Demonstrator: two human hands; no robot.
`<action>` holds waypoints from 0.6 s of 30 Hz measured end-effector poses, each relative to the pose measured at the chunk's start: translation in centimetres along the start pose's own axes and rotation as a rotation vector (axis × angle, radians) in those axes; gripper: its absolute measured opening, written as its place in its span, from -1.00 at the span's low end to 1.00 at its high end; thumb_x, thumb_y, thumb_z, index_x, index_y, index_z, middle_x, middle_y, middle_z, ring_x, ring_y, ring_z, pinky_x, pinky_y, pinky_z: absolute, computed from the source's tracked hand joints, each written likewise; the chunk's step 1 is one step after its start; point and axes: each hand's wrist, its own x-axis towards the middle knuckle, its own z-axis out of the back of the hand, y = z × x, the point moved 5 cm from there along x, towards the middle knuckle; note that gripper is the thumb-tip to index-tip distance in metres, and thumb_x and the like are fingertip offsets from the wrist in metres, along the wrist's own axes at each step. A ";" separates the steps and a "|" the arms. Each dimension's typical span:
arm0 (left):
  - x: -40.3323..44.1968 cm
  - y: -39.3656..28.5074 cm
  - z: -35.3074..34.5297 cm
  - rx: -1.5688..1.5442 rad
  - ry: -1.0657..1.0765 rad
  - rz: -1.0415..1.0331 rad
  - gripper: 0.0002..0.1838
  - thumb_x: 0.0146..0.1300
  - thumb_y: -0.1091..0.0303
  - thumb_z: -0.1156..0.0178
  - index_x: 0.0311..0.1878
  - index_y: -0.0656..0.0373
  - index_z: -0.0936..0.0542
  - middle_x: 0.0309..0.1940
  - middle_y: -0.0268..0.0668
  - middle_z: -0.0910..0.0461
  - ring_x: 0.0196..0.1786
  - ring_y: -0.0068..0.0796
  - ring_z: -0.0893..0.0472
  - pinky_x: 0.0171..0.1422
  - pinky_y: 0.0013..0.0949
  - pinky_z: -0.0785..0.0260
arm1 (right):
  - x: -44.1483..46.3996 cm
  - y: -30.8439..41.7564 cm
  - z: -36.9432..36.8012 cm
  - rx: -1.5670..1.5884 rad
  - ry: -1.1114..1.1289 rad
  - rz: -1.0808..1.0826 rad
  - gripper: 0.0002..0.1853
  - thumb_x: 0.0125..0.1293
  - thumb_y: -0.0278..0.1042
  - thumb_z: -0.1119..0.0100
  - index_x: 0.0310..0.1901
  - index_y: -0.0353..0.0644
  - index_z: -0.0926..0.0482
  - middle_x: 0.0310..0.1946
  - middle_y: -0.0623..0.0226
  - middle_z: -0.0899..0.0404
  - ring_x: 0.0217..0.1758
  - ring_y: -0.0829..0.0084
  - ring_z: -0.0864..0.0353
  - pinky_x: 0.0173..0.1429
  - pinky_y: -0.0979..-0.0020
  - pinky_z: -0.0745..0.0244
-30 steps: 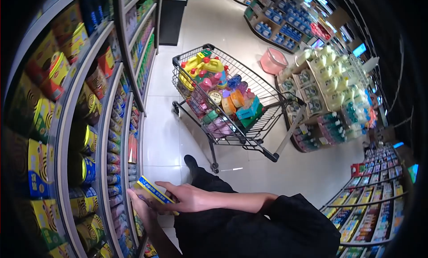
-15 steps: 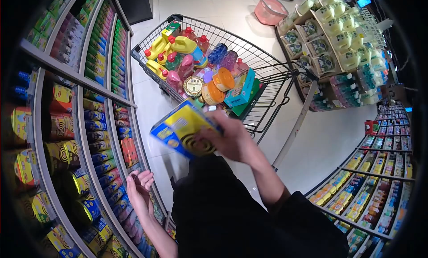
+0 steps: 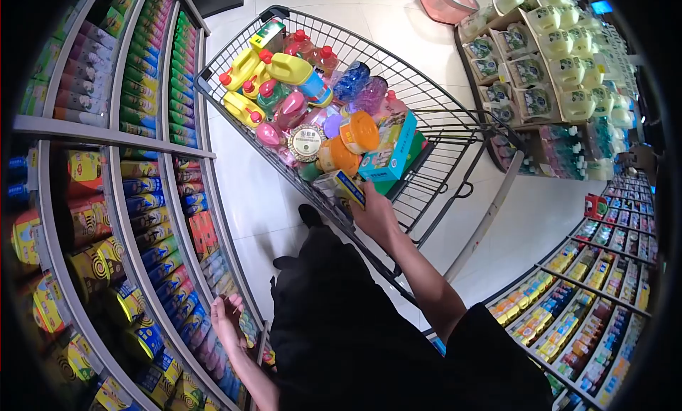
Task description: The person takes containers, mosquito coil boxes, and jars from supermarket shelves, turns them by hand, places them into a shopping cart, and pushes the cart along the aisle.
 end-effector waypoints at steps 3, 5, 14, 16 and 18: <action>0.3 0.6 -0.1 0.014 -0.014 0.016 -0.69 0.42 0.13 -0.08 -0.01 0.17 -0.45 -0.18 -0.16 -0.62 -0.13 -0.32 -0.61 -0.01 -0.30 -0.41 | 0.8 -2.0 -2.4 0.059 -0.012 0.071 -0.68 0.23 -0.39 -0.17 -0.06 -0.35 -0.36 -0.25 -0.22 -0.58 -0.12 -0.20 -0.57 -0.07 0.01 -0.49; 0.2 0.7 -0.4 0.037 -0.022 0.036 -0.67 0.42 0.13 -0.07 0.02 0.20 -0.44 -0.17 -0.15 -0.62 -0.14 -0.32 -0.62 -0.04 -0.31 -0.42 | 0.5 -3.4 -3.7 0.096 -0.026 0.108 -0.68 0.23 -0.39 -0.16 -0.06 -0.35 -0.35 -0.25 -0.23 -0.58 -0.12 -0.19 -0.57 -0.08 0.00 -0.49; 0.0 0.0 -1.7 0.065 -0.009 0.027 -0.65 0.40 0.14 -0.11 0.03 0.23 -0.45 -0.21 -0.18 -0.63 -0.20 -0.38 -0.63 -0.04 -0.35 -0.46 | 0.6 -6.3 -7.2 0.035 0.102 0.019 -0.65 0.23 -0.35 -0.17 -0.04 -0.30 -0.33 -0.29 -0.20 -0.57 -0.17 -0.18 -0.58 -0.06 -0.02 -0.48; 0.1 0.1 -1.8 0.062 -0.011 0.026 -0.65 0.40 0.14 -0.11 0.03 0.24 -0.44 -0.22 -0.17 -0.62 -0.21 -0.38 -0.63 -0.05 -0.35 -0.46 | 0.6 -6.4 -7.6 -0.085 0.206 -0.081 -0.63 0.21 -0.34 -0.17 0.00 -0.30 -0.35 -0.29 -0.17 -0.58 -0.18 -0.15 -0.59 -0.05 -0.01 -0.48; 0.1 0.1 -2.0 0.056 -0.021 0.034 -0.66 0.41 0.16 -0.10 0.04 0.24 -0.45 -0.21 -0.17 -0.63 -0.20 -0.37 -0.64 -0.05 -0.36 -0.46 | 0.6 -7.5 -8.1 -0.105 0.195 -0.039 -0.63 0.20 -0.35 -0.17 0.00 -0.29 -0.37 -0.29 -0.16 -0.59 -0.18 -0.14 -0.59 -0.05 -0.01 -0.48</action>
